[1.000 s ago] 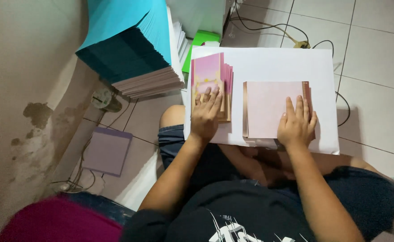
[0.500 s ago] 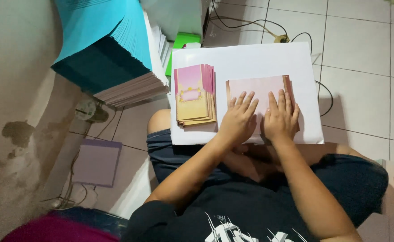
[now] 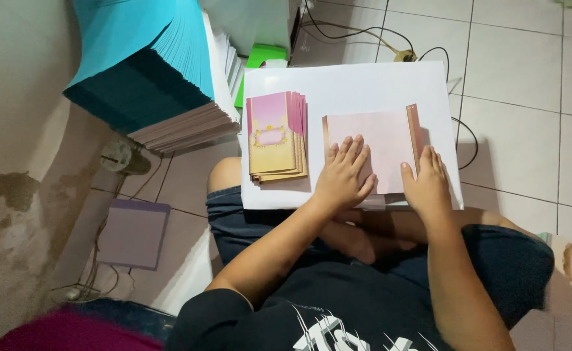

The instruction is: Sorting, flipping, and stacking printed invitation cards on a flat surface.

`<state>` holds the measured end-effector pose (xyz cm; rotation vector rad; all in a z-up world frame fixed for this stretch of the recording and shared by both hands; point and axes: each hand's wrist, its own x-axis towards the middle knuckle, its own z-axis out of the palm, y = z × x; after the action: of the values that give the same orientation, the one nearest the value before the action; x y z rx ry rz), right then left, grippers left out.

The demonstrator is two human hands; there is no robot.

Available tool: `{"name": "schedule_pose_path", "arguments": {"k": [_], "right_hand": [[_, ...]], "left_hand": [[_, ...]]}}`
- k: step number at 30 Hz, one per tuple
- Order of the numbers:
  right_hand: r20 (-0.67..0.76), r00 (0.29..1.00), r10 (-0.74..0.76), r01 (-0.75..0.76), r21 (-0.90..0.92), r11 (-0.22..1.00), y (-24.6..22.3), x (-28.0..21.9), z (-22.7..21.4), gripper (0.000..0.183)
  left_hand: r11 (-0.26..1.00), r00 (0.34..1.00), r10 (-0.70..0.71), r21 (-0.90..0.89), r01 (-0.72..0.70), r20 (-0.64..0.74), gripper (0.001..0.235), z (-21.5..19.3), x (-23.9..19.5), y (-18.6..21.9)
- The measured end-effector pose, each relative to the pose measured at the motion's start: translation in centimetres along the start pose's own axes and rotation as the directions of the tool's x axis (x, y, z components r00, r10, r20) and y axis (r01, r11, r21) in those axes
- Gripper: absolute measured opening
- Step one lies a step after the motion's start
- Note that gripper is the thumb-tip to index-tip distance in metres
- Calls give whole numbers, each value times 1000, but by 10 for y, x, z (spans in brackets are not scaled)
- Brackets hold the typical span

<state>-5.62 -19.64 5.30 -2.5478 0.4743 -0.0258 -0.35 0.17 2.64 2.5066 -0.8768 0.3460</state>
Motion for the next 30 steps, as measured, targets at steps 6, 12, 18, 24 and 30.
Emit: {"name": "schedule_pose_path", "arguments": {"k": [6,12,18,24,30], "right_hand": [[154,928,-338,122,733,669,-100,-53,-63,65],[175,844,-507,447,290,846,-34,-18,22,51],[236,822,-518,522,49,851,-1,-6,54,66],[262,854,-450,492,-122,862,-6,-9,58,71],[167,869,-466,495,-309,812,-22,56,72,63]], "left_hand": [[993,999,43,-110,-45,-20,49,18,-2,-20],[330,976,-216,-943,46,-28,56,-13,-2,-27],[946,960,-88,-323,-3,-267,84,-32,7,-5],[996,975,-68,47,80,-211,51,22,-3,-18],[993,984,-106,40,113,-145,53,23,-2,-17]]}}
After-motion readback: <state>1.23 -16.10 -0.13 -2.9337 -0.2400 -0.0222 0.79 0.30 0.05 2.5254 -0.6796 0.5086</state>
